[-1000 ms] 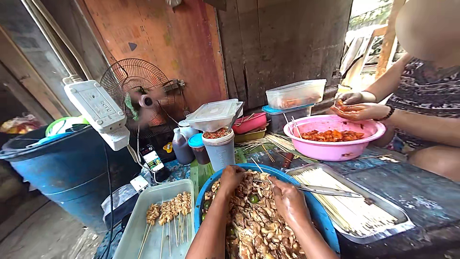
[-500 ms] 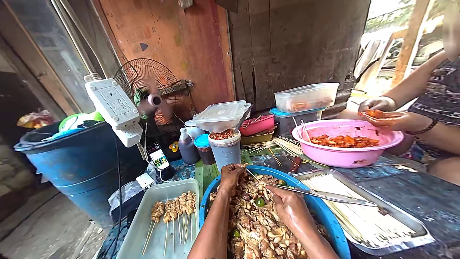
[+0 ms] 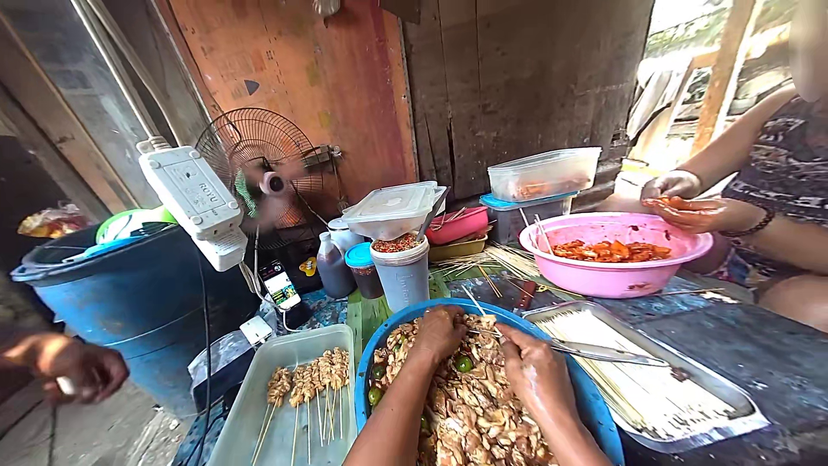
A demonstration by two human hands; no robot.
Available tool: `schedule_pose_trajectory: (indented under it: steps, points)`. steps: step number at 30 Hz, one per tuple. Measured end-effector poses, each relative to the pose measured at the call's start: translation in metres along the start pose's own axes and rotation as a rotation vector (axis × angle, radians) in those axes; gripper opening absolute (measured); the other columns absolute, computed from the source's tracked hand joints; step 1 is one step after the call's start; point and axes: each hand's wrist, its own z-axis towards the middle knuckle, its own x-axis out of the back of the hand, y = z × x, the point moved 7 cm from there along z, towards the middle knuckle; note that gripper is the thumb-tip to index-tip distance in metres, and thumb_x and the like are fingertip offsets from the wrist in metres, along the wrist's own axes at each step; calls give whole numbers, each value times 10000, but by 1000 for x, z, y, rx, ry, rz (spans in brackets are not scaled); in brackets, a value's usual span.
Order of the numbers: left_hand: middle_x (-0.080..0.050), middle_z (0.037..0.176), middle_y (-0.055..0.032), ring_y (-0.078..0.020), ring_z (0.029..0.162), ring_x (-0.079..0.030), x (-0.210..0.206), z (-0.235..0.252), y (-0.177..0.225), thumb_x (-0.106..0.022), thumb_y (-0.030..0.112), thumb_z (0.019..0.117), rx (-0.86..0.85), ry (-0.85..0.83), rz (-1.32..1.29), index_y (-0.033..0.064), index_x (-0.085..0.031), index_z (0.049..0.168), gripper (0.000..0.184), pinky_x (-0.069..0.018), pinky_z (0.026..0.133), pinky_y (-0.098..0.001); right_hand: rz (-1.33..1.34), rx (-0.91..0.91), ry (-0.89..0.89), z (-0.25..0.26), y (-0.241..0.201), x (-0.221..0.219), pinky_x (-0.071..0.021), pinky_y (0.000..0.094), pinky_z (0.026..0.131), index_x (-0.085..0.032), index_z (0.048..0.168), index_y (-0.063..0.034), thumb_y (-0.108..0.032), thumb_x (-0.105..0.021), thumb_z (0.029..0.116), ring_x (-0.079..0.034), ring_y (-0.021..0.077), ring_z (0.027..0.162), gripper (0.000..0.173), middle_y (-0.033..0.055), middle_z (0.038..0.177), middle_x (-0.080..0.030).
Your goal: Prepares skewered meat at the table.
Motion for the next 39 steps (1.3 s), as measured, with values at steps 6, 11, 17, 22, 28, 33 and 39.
schedule_pose_trajectory:
  steps: [6,11,17,22,28,33,39]
  points:
    - [-685,1185,-202,-334,1146,-645,4,1,-12,-576,176,1035,80,-45,-116,8,-693,1189,256,-483,1020,-531,-16,-22,-34,0,0,-4,-499,625,960,-734,1254,-65,-52,-498,1036,-683,430,1108,322,220,1150,-732]
    - [-651,938,-159,-234,833,-611,17,-11,-35,-596,164,1034,73,107,-555,-32,-670,1067,213,-513,782,-433,49,23,22,-1,-1,-1,-492,656,934,-746,1223,-47,-33,-522,1027,-688,445,1072,298,238,1106,-736]
    - [-628,787,-64,-123,658,-598,22,-20,-32,-605,61,1013,173,172,-1034,-28,-642,1000,98,-532,646,-279,59,61,9,0,-2,-3,-494,634,952,-747,1218,-44,-31,-520,1024,-692,425,1075,298,228,1107,-738]
    - [-648,822,-82,-129,650,-607,21,-21,-43,-572,36,1017,206,231,-1059,-31,-654,1066,116,-537,619,-279,32,81,-42,-4,-5,-8,-495,642,943,-750,1217,-52,-26,-530,1018,-692,429,1069,298,227,1106,-739]
    - [-713,1010,-152,-237,935,-665,27,-25,-12,-670,65,957,-76,75,-410,-5,-743,1035,128,-533,871,-459,61,76,50,-3,-3,-1,-509,635,913,-753,1206,-47,-36,-535,1018,-704,414,1031,288,218,1082,-744]
    - [-688,1244,-177,-352,1242,-606,-15,-21,25,-623,68,960,-172,-210,103,72,-756,1134,220,-443,1075,-569,58,76,44,-2,-1,-2,-506,629,934,-752,1208,-45,-40,-538,1020,-702,409,1055,284,214,1106,-743]
    - [-687,1074,-202,-271,1007,-651,6,-23,7,-637,63,983,-110,-106,-312,-62,-700,1089,175,-514,928,-450,63,74,27,-3,-1,-2,-501,629,937,-753,1200,-39,-34,-543,1018,-699,409,1055,278,216,1097,-743]
